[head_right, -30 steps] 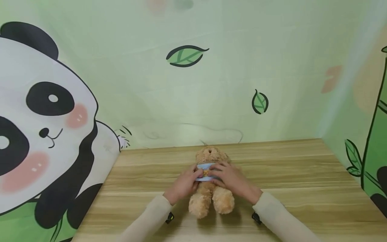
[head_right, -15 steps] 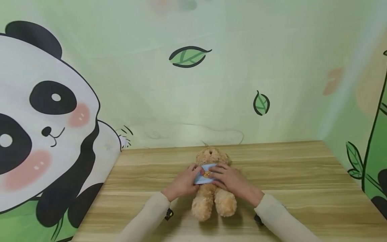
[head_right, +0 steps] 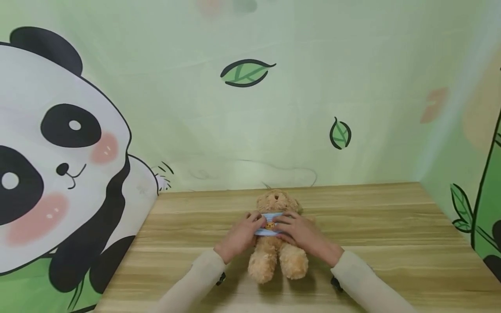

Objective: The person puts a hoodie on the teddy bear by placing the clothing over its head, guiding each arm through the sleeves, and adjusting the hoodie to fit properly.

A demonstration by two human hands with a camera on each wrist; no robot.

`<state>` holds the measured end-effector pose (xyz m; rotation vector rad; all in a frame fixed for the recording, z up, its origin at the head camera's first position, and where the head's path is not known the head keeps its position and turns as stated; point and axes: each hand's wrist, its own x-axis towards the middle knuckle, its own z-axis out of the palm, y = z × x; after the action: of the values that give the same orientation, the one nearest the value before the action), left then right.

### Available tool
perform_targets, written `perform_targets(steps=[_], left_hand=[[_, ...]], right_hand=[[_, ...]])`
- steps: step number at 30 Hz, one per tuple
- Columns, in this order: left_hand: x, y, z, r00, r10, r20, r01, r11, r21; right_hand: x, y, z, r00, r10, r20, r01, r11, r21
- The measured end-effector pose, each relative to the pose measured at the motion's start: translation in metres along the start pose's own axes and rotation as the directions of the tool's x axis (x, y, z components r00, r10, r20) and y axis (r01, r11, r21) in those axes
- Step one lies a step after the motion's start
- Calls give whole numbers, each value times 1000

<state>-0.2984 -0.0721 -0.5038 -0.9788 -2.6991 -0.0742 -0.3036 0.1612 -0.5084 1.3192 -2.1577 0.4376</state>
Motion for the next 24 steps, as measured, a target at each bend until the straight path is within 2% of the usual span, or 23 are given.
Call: perform_targets(steps=[4,11,14,17,21,24], left_hand=[[0,3,2,1000,-3,-8,3,998,55],[3,2,-1,997,-63,-40,65,996,53],[4,1,-4,995,-83,-54,89,990,108],[4,0,-6,997,-66,-28,69,986,155],[4,-1,-6,1000,-17,11,15,991,136],[5,-2,-2,1000,-1,13,-1,994,109]], right_hand=[[2,-2,0,1000,11,26,-11,1000,18],[5,-3,0,1000,12,18,-12,1000,23],[5,-3,-2,999,23,21,-24,1000,6],[5,-3,-3,998,50,41,-50,999,-3],[4,-6,-4,994,84,70,-85,996,9],[4,-7,-3,992,98,83,-99,995,9]])
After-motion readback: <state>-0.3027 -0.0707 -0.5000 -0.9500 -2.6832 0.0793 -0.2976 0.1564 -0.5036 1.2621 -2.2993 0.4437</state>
